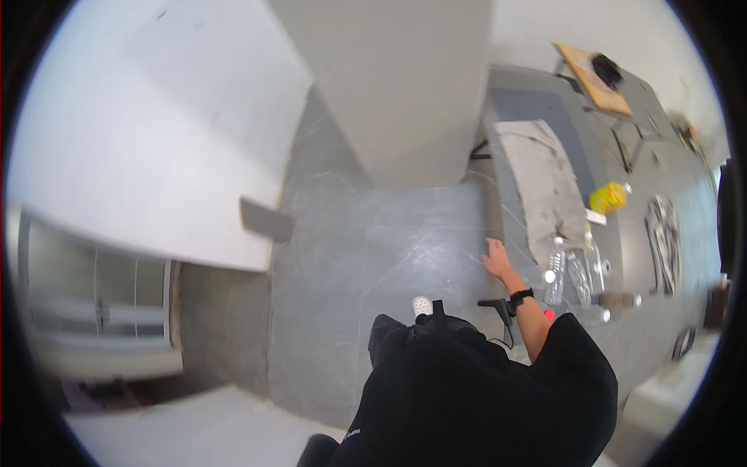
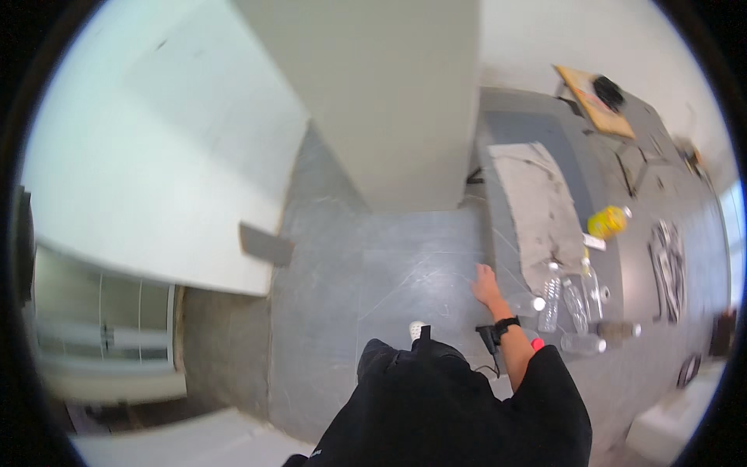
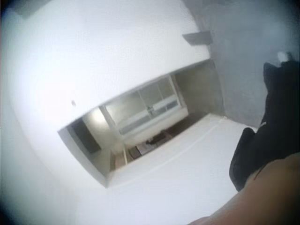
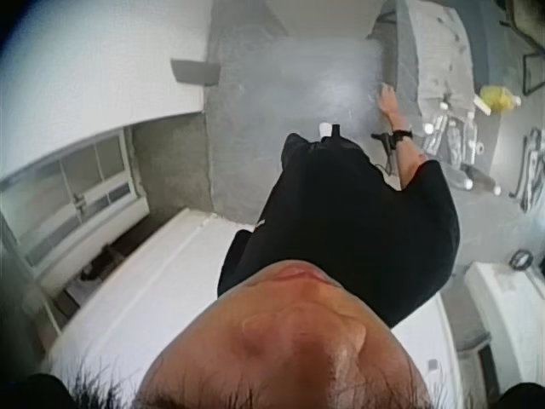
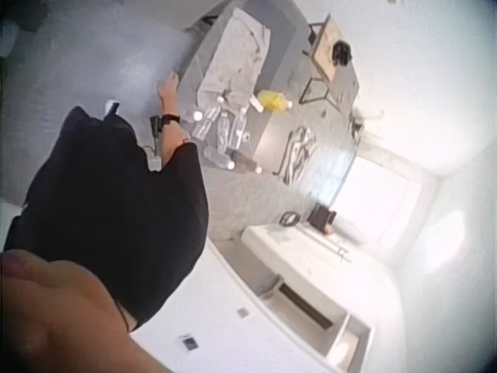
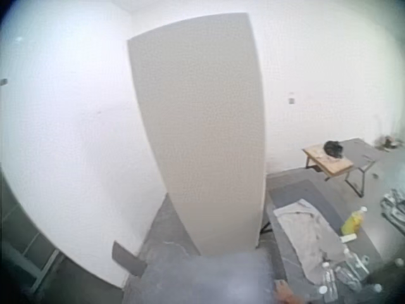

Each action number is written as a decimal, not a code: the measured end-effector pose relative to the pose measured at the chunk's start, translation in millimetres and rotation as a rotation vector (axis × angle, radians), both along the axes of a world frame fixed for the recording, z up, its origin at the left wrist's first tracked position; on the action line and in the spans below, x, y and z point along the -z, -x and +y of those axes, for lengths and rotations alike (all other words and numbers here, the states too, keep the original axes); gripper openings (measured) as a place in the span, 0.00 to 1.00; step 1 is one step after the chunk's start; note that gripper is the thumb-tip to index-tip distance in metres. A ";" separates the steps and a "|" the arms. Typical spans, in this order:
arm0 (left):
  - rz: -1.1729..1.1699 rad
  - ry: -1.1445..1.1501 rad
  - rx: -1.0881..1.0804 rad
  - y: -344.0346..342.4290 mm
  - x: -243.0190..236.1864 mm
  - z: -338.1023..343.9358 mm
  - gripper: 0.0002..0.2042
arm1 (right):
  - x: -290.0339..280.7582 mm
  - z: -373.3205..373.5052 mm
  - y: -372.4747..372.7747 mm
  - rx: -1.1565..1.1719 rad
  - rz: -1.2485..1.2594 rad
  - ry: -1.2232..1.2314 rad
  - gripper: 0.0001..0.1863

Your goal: Wipe a stone countertop near a window with a grey cloth.

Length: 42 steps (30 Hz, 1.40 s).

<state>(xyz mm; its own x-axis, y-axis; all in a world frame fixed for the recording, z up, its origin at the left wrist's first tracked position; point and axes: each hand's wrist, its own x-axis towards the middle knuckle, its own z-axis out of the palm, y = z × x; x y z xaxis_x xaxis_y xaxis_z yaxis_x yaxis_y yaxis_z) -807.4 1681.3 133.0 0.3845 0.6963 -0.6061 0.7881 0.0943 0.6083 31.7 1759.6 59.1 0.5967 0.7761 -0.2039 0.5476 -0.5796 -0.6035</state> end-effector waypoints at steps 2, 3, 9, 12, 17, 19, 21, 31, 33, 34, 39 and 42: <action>0.079 0.007 0.125 -8.2 14.6 75.7 0.18 | -11.7 -9.7 -4.1 0.129 -0.032 0.004 0.34; 0.112 -0.005 0.177 -23.1 26.7 113.5 0.18 | -17.0 -5.6 -14.2 0.184 -0.076 -0.021 0.34; 0.321 -0.103 0.386 -165.2 111.5 251.2 0.18 | -10.2 8.7 -115.6 0.631 -0.213 0.207 0.35; 0.420 -0.181 0.510 -261.2 150.3 312.9 0.18 | 7.4 -2.2 -151.6 0.805 -0.164 0.318 0.32; -0.049 0.515 -0.382 -353.1 148.8 493.3 0.19 | 10.0 13.4 -178.5 0.998 0.092 0.401 0.32; -0.025 0.366 -0.058 -478.0 135.7 566.2 0.18 | 11.1 22.0 -187.4 1.100 0.148 0.449 0.34; -0.084 0.302 0.081 -550.3 119.6 596.8 0.15 | 16.5 31.1 -183.5 1.065 0.016 0.433 0.33; -0.048 0.234 0.897 -959.5 36.8 588.5 0.14 | 7.9 46.9 -155.5 1.129 -0.133 0.061 0.10; -0.094 0.252 1.091 -1021.5 18.6 541.2 0.13 | 10.8 43.5 -158.7 1.146 -0.087 -0.006 0.09; -0.097 0.281 1.172 -1043.4 13.7 521.0 0.14 | 8.7 41.7 -158.8 1.119 -0.059 -0.068 0.09; -0.062 0.418 1.546 -1117.8 17.1 438.9 0.14 | -44.4 64.7 -188.9 1.223 -0.078 -0.259 0.07; 0.061 0.531 1.683 -1140.8 41.1 410.0 0.15 | -114.8 85.9 -194.1 1.274 -0.183 -0.378 0.07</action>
